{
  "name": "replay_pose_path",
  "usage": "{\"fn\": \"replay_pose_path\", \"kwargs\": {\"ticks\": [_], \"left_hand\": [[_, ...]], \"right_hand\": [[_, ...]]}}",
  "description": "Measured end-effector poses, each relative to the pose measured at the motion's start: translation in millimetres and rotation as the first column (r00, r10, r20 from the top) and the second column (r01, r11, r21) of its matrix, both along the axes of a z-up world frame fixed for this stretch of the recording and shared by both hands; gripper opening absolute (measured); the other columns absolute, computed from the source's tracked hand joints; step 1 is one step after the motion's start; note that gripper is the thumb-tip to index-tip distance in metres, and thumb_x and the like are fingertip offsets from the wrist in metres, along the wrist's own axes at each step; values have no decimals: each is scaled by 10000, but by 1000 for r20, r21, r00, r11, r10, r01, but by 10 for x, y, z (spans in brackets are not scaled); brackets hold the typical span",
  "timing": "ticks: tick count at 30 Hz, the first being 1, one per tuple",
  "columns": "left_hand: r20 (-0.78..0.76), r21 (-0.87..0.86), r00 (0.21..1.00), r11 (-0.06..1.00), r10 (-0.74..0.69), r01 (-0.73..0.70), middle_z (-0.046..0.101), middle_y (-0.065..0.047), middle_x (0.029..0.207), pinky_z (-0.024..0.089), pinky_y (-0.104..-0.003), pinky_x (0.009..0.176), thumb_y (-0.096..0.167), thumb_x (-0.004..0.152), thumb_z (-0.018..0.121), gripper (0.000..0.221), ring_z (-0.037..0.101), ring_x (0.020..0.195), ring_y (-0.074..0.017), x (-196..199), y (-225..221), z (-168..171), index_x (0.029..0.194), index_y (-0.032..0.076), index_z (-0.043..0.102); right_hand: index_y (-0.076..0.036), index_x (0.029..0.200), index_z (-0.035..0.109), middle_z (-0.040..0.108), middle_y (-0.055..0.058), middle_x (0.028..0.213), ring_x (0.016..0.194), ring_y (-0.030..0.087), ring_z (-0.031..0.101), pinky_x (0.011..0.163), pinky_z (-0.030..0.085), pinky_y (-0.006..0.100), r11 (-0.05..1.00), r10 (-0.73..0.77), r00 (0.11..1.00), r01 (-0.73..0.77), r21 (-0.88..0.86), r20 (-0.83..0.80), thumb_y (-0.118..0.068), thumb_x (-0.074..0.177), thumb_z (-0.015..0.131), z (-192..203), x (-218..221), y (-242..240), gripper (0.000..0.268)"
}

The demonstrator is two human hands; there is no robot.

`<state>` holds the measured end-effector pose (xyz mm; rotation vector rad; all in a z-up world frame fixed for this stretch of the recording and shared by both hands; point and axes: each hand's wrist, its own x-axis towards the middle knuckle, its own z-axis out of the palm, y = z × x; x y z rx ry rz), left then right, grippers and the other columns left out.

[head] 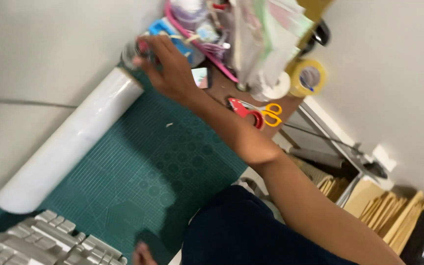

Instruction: Wrapping a stack of flat-folded cardboard boxes in clear plastic stretch film.

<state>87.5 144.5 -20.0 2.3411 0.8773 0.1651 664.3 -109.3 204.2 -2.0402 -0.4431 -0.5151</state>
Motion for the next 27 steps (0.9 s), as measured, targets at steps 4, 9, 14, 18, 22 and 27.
{"fn": "replay_pose_path", "kwargs": {"ticks": [4,9,14,18,22,27], "left_hand": [[140,240,956,945,-259,221,744,-147,1064,535,-408,852,240,1127,653,237,714,967,-329,1803,255,862,1149,21,742],[119,461,838,777,-532,428,604,-328,1380,427,-585,1038,254,1149,523,469,559,1236,-488,3109,402,1365,1443,-110,560],[33,481,812,721,-583,499,463,-426,1491,332,-692,1071,120,946,726,695,398,1347,-597,3762,671,1365,1530,-116,431],[-164,447,819,699,-549,558,387,-435,1536,309,-796,984,244,912,773,879,325,1382,-614,4050,884,1245,1584,-93,317],[-230,392,824,726,-517,565,344,-367,1590,258,-780,1031,369,966,655,810,302,1420,-566,4115,967,1066,1602,-29,352],[-201,447,835,710,-513,544,414,-396,1532,326,-760,984,251,930,742,776,380,1354,-559,4145,921,1062,1565,-49,413]], "right_hand": [[-33,1028,568,634,146,1232,1171,264,661,889,614,325,921,83,995,-97,376,52,-111,976,725,460,-670,-763,183],[27,985,584,566,115,885,724,225,546,636,440,354,982,-189,974,186,-39,-126,-181,947,731,983,-1511,-1923,257],[9,1060,684,615,118,871,798,242,539,703,454,389,858,-366,930,328,-395,-21,-356,1039,587,560,-2077,-2843,378],[18,1020,617,505,112,877,805,249,461,683,403,390,792,-520,846,425,-439,-120,-383,1087,595,24,-2264,-3313,406],[15,1057,607,533,137,951,867,283,507,682,446,386,795,-553,831,503,-338,-66,-189,1032,685,-414,-2265,-3408,220],[36,1188,654,649,193,1165,1074,333,607,888,518,438,797,-560,827,554,-242,49,-300,1080,616,-706,-2196,-3361,356]]}}
